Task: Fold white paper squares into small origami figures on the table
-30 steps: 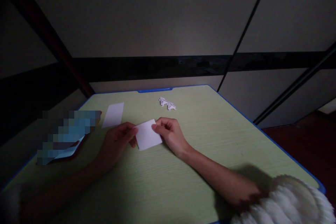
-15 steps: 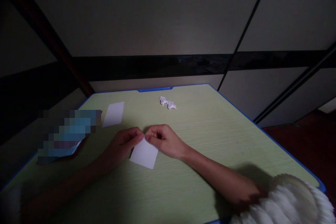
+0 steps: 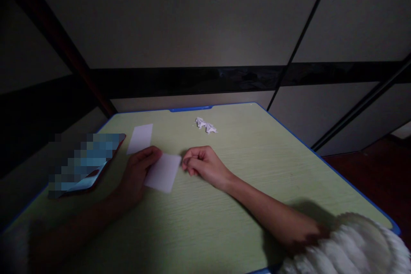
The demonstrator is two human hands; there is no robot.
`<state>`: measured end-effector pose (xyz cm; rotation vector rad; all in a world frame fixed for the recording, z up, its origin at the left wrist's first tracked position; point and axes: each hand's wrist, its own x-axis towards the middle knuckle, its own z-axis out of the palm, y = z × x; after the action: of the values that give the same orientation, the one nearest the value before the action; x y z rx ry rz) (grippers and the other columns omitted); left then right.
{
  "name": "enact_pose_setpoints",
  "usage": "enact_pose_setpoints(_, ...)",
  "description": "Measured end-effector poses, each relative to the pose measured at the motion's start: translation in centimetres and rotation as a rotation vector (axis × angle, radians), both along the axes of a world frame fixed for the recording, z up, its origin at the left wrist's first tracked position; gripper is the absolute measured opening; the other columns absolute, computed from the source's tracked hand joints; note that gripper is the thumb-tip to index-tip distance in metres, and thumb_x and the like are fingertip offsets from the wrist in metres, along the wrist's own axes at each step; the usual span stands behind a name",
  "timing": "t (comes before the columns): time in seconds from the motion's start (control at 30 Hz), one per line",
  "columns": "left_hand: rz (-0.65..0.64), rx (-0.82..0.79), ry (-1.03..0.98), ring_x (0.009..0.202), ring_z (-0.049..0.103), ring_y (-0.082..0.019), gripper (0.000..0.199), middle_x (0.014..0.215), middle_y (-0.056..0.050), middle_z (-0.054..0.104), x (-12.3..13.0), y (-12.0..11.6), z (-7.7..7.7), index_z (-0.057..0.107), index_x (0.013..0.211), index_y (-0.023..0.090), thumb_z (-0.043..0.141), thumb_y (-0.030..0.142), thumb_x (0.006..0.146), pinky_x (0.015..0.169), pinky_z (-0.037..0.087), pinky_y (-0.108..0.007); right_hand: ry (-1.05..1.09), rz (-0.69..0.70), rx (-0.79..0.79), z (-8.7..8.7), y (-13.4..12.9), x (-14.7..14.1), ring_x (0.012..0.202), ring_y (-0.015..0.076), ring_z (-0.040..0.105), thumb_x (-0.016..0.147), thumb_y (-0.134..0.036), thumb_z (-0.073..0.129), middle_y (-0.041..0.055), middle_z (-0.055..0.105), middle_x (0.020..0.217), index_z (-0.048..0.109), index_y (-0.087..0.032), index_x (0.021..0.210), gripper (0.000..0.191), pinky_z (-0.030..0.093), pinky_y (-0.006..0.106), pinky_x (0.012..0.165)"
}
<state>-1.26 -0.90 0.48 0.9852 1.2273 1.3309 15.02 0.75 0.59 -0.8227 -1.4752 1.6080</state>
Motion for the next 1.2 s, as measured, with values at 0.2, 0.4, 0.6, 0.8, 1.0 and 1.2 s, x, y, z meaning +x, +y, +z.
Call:
enact_pose_setpoints(0.2, 0.091, 0.084, 0.053, 0.044, 0.031, -0.005, 0.02, 0.046, 0.007, 0.034, -0.6, 0.6, 0.0, 0.042, 0.049, 0.015, 0.056, 0.025, 0.06, 0.039, 0.023, -0.017, 0.074, -0.139, 0.01, 0.1, 0.2, 0.1, 0.039, 0.0038, 0.036, 0.066, -0.021, 0.052, -0.0046, 0.048, 0.044, 0.053, -0.013, 0.058, 0.011, 0.024, 0.018, 0.04)
enact_pose_setpoints(0.4, -0.101, 0.147, 0.205, 0.039, 0.03, -0.005, 0.022, 0.042, 0.008, 0.034, 0.1, -0.1, 0.2, 0.043, 0.049, 0.015, 0.054, 0.029, 0.064, 0.037, 0.022, -0.017, -0.104, 0.017, 0.121, 0.3, -0.5, -0.3, 0.041, 0.0039, 0.031, 0.072, -0.035, 0.053, -0.0062, 0.04, 0.047, 0.048, -0.014, 0.06, 0.025, 0.02, 0.019, 0.04)
enact_pose_setpoints(0.6, -0.364, 0.126, 0.267, 0.036, 0.038, -0.006, 0.024, 0.039, 0.006, 0.041, 0.3, -0.3, 0.2, 0.044, 0.051, 0.016, 0.049, 0.033, 0.067, 0.038, 0.029, -0.018, -0.067, -0.026, 0.092, -0.2, -0.3, -0.1, 0.041, 0.0046, 0.03, 0.072, -0.042, 0.051, -0.0066, 0.036, 0.046, 0.043, -0.015, 0.057, 0.032, 0.021, 0.019, 0.04)
enact_pose_setpoints(0.8, -0.535, 0.163, 0.353, 0.042, 0.034, -0.005, 0.026, 0.045, 0.006, 0.037, 0.2, -0.3, -0.1, 0.042, 0.052, 0.015, 0.046, 0.033, 0.07, 0.04, 0.025, -0.018, -0.148, 0.134, 0.112, -0.1, -0.7, 0.0, 0.044, 0.005, 0.029, 0.075, -0.04, 0.048, -0.0059, 0.034, 0.049, 0.042, -0.015, 0.057, 0.032, 0.02, 0.019, 0.041)
enact_pose_setpoints(1.0, -0.637, 0.211, 0.427, 0.042, 0.029, -0.005, 0.027, 0.044, 0.007, 0.031, 0.0, -0.4, 0.2, 0.039, 0.049, 0.015, 0.045, 0.031, 0.07, 0.04, 0.02, -0.019, -0.202, 0.2, 0.189, 0.1, -0.9, 0.1, 0.045, 0.0043, 0.029, 0.077, -0.034, 0.047, -0.0058, 0.034, 0.05, 0.044, -0.013, 0.057, 0.029, 0.022, 0.017, 0.041)
enact_pose_setpoints(1.2, -0.574, 0.095, 0.321, 0.037, 0.039, -0.006, 0.02, 0.04, 0.006, 0.041, 0.1, -0.3, 0.3, 0.044, 0.05, 0.016, 0.046, 0.029, 0.065, 0.038, 0.028, -0.017, -0.107, 0.065, 0.05, 0.4, -0.9, 0.1, 0.039, 0.004, 0.033, 0.071, -0.037, 0.052, -0.0058, 0.04, 0.046, 0.043, -0.015, 0.056, 0.028, 0.023, 0.016, 0.037)
